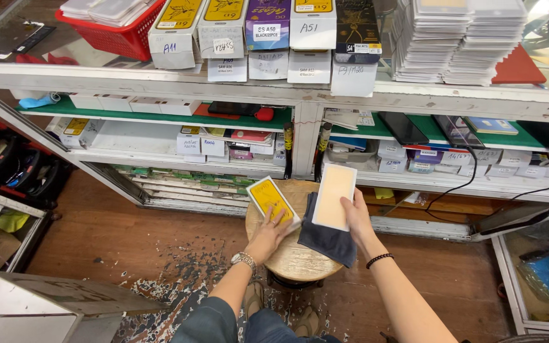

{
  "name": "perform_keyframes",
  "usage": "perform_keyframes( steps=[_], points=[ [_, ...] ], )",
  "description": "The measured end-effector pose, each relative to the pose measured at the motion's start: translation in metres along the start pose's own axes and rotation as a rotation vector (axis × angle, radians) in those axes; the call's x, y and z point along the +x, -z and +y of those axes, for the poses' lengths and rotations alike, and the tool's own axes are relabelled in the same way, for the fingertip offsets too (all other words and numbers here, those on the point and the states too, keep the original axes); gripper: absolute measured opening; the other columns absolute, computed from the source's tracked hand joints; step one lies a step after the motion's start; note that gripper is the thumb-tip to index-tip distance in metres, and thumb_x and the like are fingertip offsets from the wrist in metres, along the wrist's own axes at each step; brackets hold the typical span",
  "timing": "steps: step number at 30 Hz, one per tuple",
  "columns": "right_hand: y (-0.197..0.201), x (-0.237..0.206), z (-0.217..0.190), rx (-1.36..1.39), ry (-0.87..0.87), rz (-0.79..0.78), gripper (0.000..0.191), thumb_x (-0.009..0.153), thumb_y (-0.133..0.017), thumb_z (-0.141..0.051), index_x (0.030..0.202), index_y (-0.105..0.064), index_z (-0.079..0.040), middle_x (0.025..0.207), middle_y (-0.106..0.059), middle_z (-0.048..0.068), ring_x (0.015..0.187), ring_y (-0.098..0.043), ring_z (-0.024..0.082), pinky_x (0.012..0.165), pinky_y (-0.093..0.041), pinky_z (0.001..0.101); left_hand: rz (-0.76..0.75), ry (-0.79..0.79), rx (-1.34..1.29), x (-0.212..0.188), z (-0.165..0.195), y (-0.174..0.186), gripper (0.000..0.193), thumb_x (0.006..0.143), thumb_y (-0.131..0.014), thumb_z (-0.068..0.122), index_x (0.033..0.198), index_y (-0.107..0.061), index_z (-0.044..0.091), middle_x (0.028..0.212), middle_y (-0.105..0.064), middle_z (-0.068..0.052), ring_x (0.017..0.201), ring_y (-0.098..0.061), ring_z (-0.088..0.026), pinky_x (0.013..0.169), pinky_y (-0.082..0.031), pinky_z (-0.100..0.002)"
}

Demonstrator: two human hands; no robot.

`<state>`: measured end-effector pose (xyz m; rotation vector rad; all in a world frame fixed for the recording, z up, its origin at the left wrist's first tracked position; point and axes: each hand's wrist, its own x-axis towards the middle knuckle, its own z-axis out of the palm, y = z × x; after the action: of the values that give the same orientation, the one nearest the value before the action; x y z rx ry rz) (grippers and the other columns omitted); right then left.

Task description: The person takes phone boxes from the lower shelf, wipes each box with a cloth, and places the cleaned boxes in a row on the glass display shelf. They also handle and stack screen protector packages and return some boxes to the lower shelf.

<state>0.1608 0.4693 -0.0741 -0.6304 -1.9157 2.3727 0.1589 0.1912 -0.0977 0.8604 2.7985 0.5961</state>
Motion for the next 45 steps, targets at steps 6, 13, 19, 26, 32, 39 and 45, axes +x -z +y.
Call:
perform_keyframes(
  steps=[6, 13, 19, 26, 32, 39, 45],
  points=[
    [-0.014, -0.021, -0.041, -0.313, 0.232, -0.091, 0.063, 0.095, -0.055, -0.007, 0.155, -0.034, -0.007, 0.139, -0.06, 0.015, 0.121, -0.063, 0.024, 0.1, -0.051, 0.0358, 0.426, 0.382, -0.631, 0.054, -0.016, 0.034, 0.046, 0.105, -0.05, 0.041, 0.126, -0.066, 0.003, 0.112, -0.069, -0.024, 0.092, -0.072, -0.034, 0.082, -0.055, -0.042],
    [-0.05, -0.063, -0.07, -0.947, 0.442, -0.127, 0.063, 0.095, -0.061, -0.014, 0.154, -0.043, -0.009, 0.113, -0.07, 0.025, 0.104, -0.07, 0.039, 0.093, -0.054, 0.0437, 0.146, 0.672, -0.511, 0.058, 0.03, 0.08, 0.059, 0.112, -0.045, 0.046, 0.112, -0.073, -0.006, 0.097, -0.072, -0.028, 0.094, -0.073, -0.037, 0.084, -0.053, -0.045],
    [-0.05, -0.025, -0.077, -0.972, 0.396, -0.17, 0.06, 0.084, -0.069, -0.017, 0.139, -0.05, -0.003, 0.1, -0.075, 0.024, 0.089, -0.076, 0.037, 0.083, -0.06, 0.0423, 0.493, 0.034, -0.662, 0.063, 0.051, 0.073, 0.04, 0.104, -0.049, 0.023, 0.132, -0.065, 0.0, 0.149, -0.055, -0.019, 0.151, -0.027, -0.038, 0.117, -0.029, -0.039],
    [-0.053, -0.001, -0.117, -0.339, -0.224, -0.186, 0.077, 0.09, -0.07, -0.041, 0.148, -0.033, -0.007, 0.108, -0.07, 0.022, 0.088, -0.076, 0.03, 0.079, -0.063, 0.0407, 0.507, 0.162, -0.729, 0.065, 0.036, 0.058, 0.04, 0.108, -0.053, 0.029, 0.12, -0.068, -0.006, 0.113, -0.065, -0.028, 0.102, -0.064, -0.036, 0.086, -0.049, -0.041],
    [-0.041, -0.002, -0.11, -0.462, 0.053, -0.303, 0.065, 0.092, -0.066, -0.044, 0.144, -0.05, -0.007, 0.114, -0.072, 0.018, 0.099, -0.073, 0.023, 0.081, -0.062, 0.0358, 0.452, 0.287, -0.716, 0.057, 0.021, 0.079, 0.047, 0.103, -0.055, 0.039, 0.104, -0.07, -0.006, 0.069, -0.067, -0.013, 0.062, -0.062, -0.019, 0.062, -0.05, -0.037],
    [-0.05, 0.018, -0.078, -0.223, -0.275, -0.294, 0.081, 0.089, -0.045, -0.067, 0.145, -0.046, -0.009, 0.133, -0.061, 0.026, 0.107, -0.072, 0.033, 0.081, -0.065, 0.0395, 0.266, 0.085, -0.876, 0.054, 0.005, 0.113, 0.047, 0.102, -0.057, 0.038, 0.112, -0.07, -0.005, 0.088, -0.076, -0.008, 0.079, -0.065, -0.011, 0.074, -0.053, -0.031],
    [-0.095, 0.0, -0.096, -0.242, -0.513, -0.505, 0.112, 0.082, -0.038, -0.088, 0.144, -0.046, 0.005, 0.11, -0.072, 0.038, 0.086, -0.079, 0.038, 0.072, -0.063, 0.0383, 0.053, 0.018, -0.773, 0.034, -0.002, 0.168, 0.047, 0.102, -0.056, 0.04, 0.122, -0.07, -0.001, 0.107, -0.077, -0.014, 0.095, -0.068, -0.017, 0.085, -0.054, -0.032]
  ],
)
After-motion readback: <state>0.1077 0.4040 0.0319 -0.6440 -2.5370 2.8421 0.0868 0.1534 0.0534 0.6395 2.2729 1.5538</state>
